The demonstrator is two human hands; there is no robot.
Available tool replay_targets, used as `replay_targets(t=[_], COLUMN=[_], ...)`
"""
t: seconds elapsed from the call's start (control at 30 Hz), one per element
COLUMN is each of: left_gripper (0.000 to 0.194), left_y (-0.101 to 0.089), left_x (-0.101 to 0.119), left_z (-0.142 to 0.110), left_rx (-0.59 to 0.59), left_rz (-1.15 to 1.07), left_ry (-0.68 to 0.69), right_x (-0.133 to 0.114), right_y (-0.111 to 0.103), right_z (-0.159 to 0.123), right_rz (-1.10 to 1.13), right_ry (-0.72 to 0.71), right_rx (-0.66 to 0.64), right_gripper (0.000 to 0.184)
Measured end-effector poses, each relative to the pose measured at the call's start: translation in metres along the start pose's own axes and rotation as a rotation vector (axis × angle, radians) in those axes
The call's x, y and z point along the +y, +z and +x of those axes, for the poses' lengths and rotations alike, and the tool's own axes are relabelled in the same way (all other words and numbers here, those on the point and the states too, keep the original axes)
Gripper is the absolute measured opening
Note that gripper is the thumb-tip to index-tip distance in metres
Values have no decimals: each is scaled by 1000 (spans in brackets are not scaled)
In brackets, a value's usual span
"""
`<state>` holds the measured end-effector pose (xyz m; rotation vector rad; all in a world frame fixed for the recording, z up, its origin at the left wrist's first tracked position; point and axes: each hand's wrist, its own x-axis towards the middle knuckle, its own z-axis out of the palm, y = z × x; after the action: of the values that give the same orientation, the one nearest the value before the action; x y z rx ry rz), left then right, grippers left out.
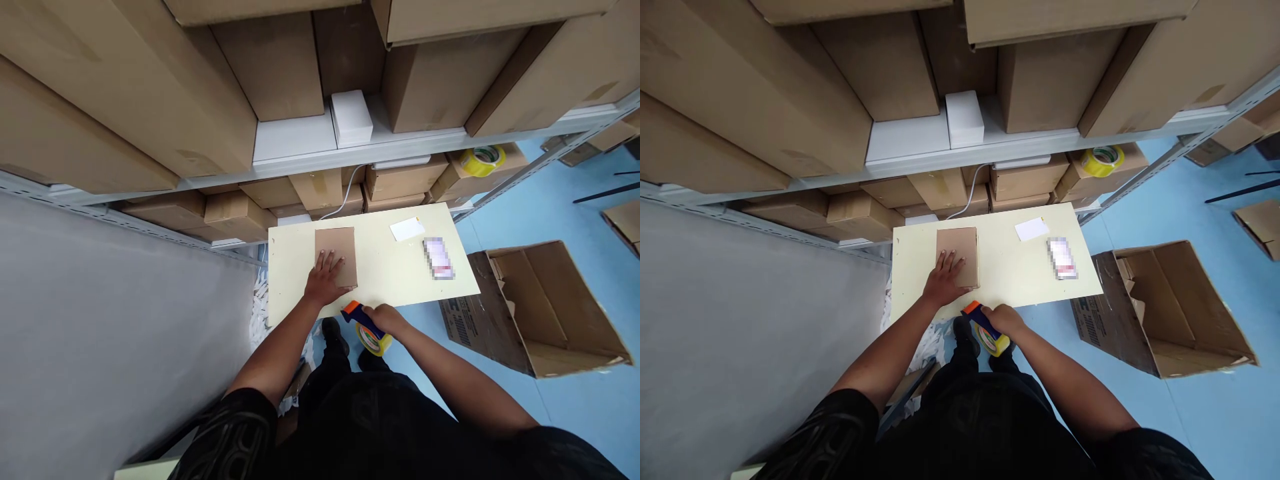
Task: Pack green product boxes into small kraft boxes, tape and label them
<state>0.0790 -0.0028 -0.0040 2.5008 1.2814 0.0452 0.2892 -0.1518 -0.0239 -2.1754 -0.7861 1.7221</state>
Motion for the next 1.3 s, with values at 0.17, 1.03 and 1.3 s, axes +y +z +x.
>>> replay_targets(t=[0.17, 1.03, 1.3], left_gripper=[105, 59, 57], left_y=[-2, -62, -51], left_x=[4, -52, -61], left_z=[-1, 94, 12], left_rx=[-15, -139, -84], left_rz=[3, -116, -281], left_ry=[-10, -180, -399], right_x=[21, -16, -109], right_y=[-34, 53, 3], right_z=[-17, -16, 28], right_rz=[-35, 610, 696], right_ry=[-69, -92, -75], right_rx=[234, 81, 266], right_gripper=[38, 44, 44])
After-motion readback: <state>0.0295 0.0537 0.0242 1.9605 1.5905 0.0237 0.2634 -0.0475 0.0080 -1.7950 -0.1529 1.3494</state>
